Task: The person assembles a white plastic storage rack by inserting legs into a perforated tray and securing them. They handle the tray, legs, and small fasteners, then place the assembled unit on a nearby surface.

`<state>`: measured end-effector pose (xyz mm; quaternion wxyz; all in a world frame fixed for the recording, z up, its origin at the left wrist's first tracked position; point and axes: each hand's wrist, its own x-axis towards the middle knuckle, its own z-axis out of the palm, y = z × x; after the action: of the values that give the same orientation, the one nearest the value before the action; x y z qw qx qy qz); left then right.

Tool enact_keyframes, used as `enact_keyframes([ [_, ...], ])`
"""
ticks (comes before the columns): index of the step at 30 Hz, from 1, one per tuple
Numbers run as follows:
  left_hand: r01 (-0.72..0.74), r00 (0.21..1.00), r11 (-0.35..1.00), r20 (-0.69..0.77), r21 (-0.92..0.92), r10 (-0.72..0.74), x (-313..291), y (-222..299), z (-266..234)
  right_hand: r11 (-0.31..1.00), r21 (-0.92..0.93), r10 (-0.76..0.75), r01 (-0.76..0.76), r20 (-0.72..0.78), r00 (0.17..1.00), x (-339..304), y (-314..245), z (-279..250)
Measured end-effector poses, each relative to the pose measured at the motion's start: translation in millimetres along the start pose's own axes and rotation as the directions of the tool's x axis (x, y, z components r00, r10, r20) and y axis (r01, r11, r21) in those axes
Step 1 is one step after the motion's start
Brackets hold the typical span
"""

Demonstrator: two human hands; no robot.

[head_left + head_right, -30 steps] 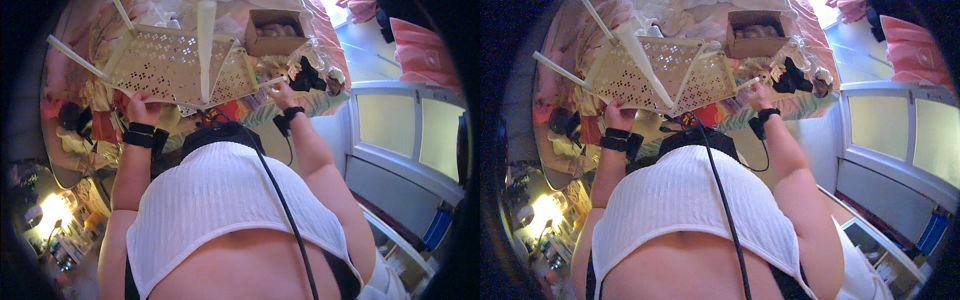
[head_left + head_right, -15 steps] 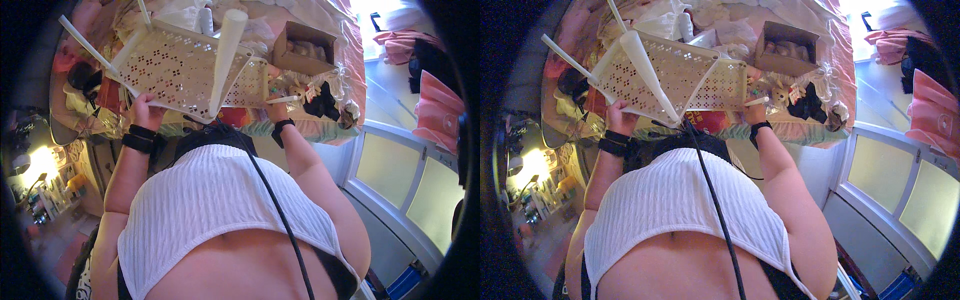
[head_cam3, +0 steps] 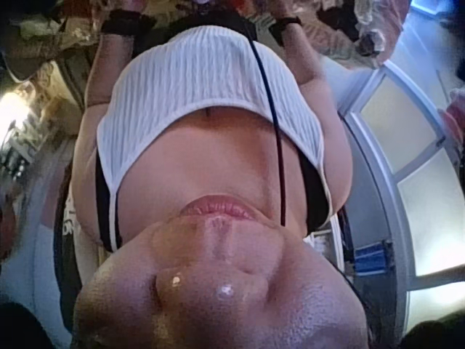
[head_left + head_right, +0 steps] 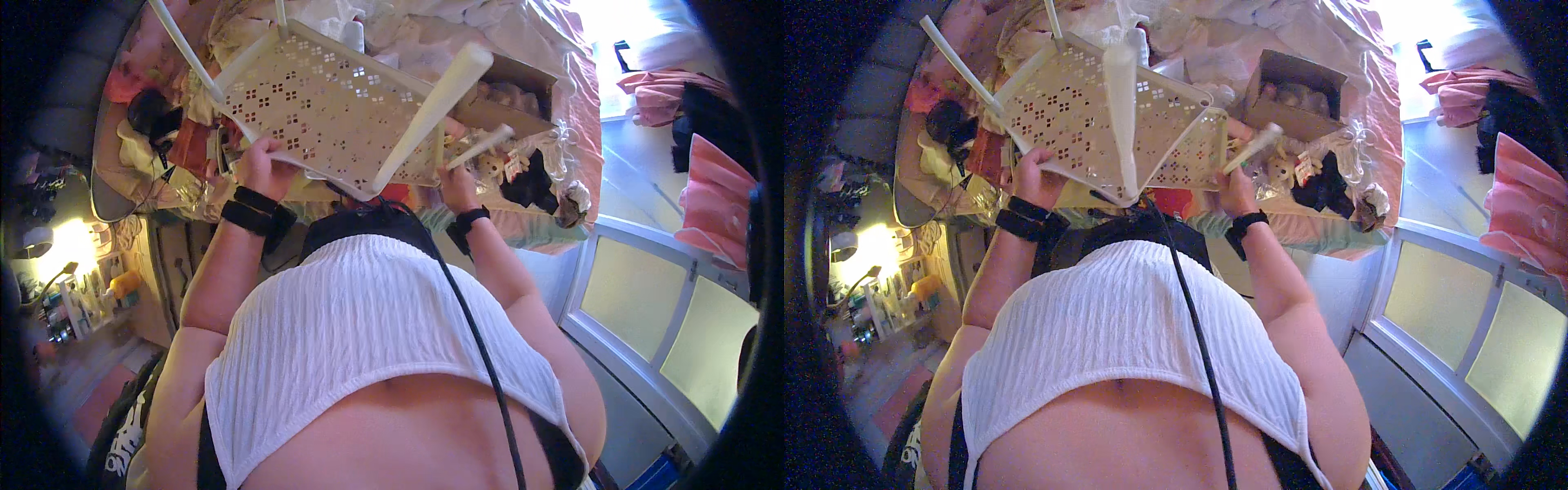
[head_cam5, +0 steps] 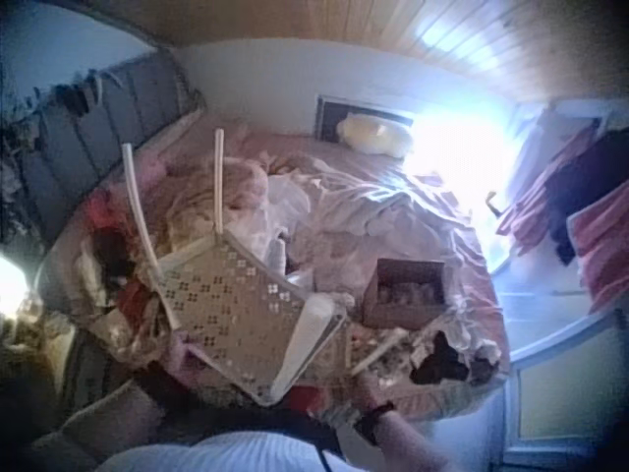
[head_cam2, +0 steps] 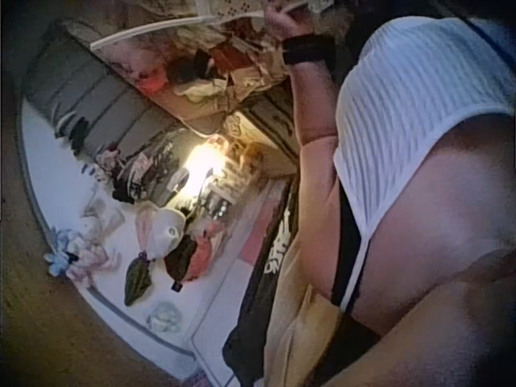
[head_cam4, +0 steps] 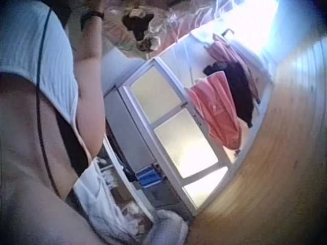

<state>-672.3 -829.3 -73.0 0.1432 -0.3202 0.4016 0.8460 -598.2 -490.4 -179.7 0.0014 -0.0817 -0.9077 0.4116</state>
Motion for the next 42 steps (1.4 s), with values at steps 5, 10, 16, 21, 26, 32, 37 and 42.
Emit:
enact_keyframes([
  [5, -0.054, 0.997, 0.996, 0.063, 0.067, 0.049, -11, 12, 5, 0.850, 0.501, 0.052, 0.166, -0.392, 0.919, 37, -82, -66],
  [10, -0.078, 0.989, 0.994, 0.131, 0.081, 0.067, -20, 16, 2, 0.778, 0.523, -0.345, 0.348, -0.108, 0.932, 40, -139, -88],
  [16, -0.072, 0.989, 0.997, 0.132, 0.042, 0.066, -25, 21, -17, 0.753, 0.639, -0.217, 0.159, 0.013, 0.976, 19, -149, -80],
  [21, -0.124, 0.984, 0.992, 0.128, 0.019, 0.121, -29, 21, -30, 0.641, 0.757, -0.179, 0.124, -0.010, 0.984, 13, -155, -84],
  [26, -0.124, 0.977, 0.992, 0.169, -0.033, 0.128, -27, 21, -42, 0.689, 0.663, -0.321, 0.293, -0.083, 0.943, 7, -166, -83],
  [32, -0.041, 0.971, 0.998, 0.233, -0.054, 0.052, -14, 28, -67, 0.744, 0.389, -0.572, 0.543, -0.049, 0.819, 7, -173, -90],
  [37, 0.041, 0.985, 0.996, 0.168, -0.079, -0.028, -16, 29, -63, 0.740, 0.440, -0.574, 0.508, 0.021, 0.818, 7, -176, -94],
  [42, 0.027, 0.999, 0.999, 0.038, 0.040, -0.029, -34, 34, -47, 0.783, 0.441, -0.516, 0.439, 0.066, 0.854, 7, -174, -95],
])
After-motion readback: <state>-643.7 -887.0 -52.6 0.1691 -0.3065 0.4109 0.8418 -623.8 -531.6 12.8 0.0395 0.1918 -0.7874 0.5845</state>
